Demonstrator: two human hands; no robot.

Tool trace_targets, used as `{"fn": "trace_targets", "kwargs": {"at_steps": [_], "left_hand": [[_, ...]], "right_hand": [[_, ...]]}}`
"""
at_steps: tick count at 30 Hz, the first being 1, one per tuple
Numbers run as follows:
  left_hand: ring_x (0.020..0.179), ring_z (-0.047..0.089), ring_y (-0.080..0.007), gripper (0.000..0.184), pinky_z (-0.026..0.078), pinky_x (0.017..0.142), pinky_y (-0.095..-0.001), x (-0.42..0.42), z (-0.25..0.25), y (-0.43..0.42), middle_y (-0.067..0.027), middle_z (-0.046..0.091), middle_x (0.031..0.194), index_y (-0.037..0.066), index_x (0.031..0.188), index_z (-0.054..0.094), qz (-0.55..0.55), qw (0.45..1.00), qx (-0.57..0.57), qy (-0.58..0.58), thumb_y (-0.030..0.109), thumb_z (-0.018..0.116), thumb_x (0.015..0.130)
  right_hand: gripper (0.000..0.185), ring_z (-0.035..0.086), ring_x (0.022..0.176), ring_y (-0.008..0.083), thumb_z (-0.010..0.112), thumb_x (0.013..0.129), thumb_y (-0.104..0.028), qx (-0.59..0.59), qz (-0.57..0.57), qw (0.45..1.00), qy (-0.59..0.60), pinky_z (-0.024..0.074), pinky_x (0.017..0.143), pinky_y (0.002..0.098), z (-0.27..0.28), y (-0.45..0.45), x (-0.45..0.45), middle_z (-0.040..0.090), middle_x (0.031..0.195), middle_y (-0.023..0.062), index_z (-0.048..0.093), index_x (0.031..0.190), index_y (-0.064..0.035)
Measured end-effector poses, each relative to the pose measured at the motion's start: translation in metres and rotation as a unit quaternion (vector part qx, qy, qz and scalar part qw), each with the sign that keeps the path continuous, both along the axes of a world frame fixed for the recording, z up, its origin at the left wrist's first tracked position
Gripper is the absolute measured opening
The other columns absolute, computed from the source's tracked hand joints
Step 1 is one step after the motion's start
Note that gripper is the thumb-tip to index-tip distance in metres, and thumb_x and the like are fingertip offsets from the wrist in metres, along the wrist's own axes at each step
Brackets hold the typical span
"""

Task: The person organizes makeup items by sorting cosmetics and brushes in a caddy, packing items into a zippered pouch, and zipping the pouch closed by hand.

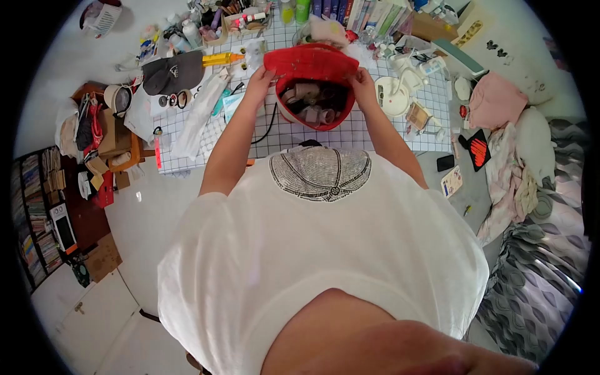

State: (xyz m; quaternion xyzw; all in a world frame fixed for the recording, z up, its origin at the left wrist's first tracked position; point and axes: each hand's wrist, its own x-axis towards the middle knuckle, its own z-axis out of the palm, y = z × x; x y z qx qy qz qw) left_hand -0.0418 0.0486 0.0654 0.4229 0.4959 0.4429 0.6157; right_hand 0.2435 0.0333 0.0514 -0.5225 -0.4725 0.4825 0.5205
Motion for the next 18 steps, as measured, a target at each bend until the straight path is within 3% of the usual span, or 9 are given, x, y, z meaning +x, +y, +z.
{"fn": "trace_targets", "kwargs": {"at_steps": [2,6,8,12,15,18], "left_hand": [[0.090,0.056,-0.0119,0.023,0.042,0.076,-0.0238,-0.006,-0.006,-0.008,-0.0034,0.058,0.102,0.005,0.109,0.052,-0.023,1.000,0.009,-0.002,0.012,0.049,0.087],[0.096,0.053,-0.0124,0.028,0.039,0.086,-0.0241,-0.012,0.000,-0.027,-0.0068,0.057,0.106,0.001,0.111,0.052,-0.058,0.998,0.008,-0.026,0.005,0.050,0.084],[0.099,0.052,-0.0146,0.028,0.039,0.088,-0.0258,-0.013,0.004,-0.034,-0.0069,0.058,0.106,0.002,0.112,0.053,-0.072,0.996,0.003,-0.049,0.002,0.045,0.085],[0.103,0.051,-0.0161,0.030,0.038,0.090,-0.0267,-0.021,0.001,-0.035,-0.0083,0.056,0.111,0.002,0.111,0.054,-0.113,0.993,0.029,0.007,-0.002,0.040,0.084],[0.104,0.051,-0.0173,0.030,0.037,0.091,-0.0271,-0.013,0.010,-0.034,-0.0090,0.054,0.113,0.001,0.107,0.056,-0.110,0.992,0.027,0.056,-0.003,0.039,0.084],[0.102,0.051,-0.0169,0.029,0.037,0.090,-0.0264,-0.007,0.005,-0.020,-0.0083,0.055,0.112,0.000,0.105,0.057,-0.141,0.979,0.076,0.128,-0.004,0.040,0.083]], "right_hand": [[0.017,0.055,0.083,0.0127,0.054,0.081,-0.001,-0.020,0.037,0.998,-0.053,0.0446,0.073,0.0242,0.011,-0.009,0.011,0.058,0.094,0.0074,0.052,0.098,-0.0010],[0.018,0.055,0.086,0.0148,0.052,0.081,0.001,-0.023,0.110,0.994,0.013,0.0451,0.074,0.0247,0.009,-0.017,0.023,0.058,0.099,0.0076,0.052,0.099,-0.0001],[0.017,0.056,0.087,0.0149,0.049,0.081,0.003,0.023,0.130,0.991,-0.017,0.0451,0.075,0.0249,0.005,-0.015,0.027,0.058,0.101,0.0074,0.053,0.098,-0.0002],[0.021,0.056,0.087,0.0151,0.044,0.082,0.005,0.034,0.190,0.976,-0.102,0.0454,0.076,0.0265,-0.002,-0.007,0.043,0.058,0.104,0.0070,0.054,0.099,-0.0001],[0.029,0.056,0.084,0.0164,0.042,0.080,0.007,0.048,0.166,0.979,-0.104,0.0457,0.074,0.0278,0.003,-0.002,0.036,0.059,0.102,0.0101,0.055,0.104,-0.0028],[0.033,0.055,0.086,0.0148,0.040,0.080,0.006,-0.003,0.246,0.946,-0.211,0.0425,0.076,0.0232,0.024,0.010,0.028,0.059,0.098,0.0068,0.055,0.106,-0.0052]]}}
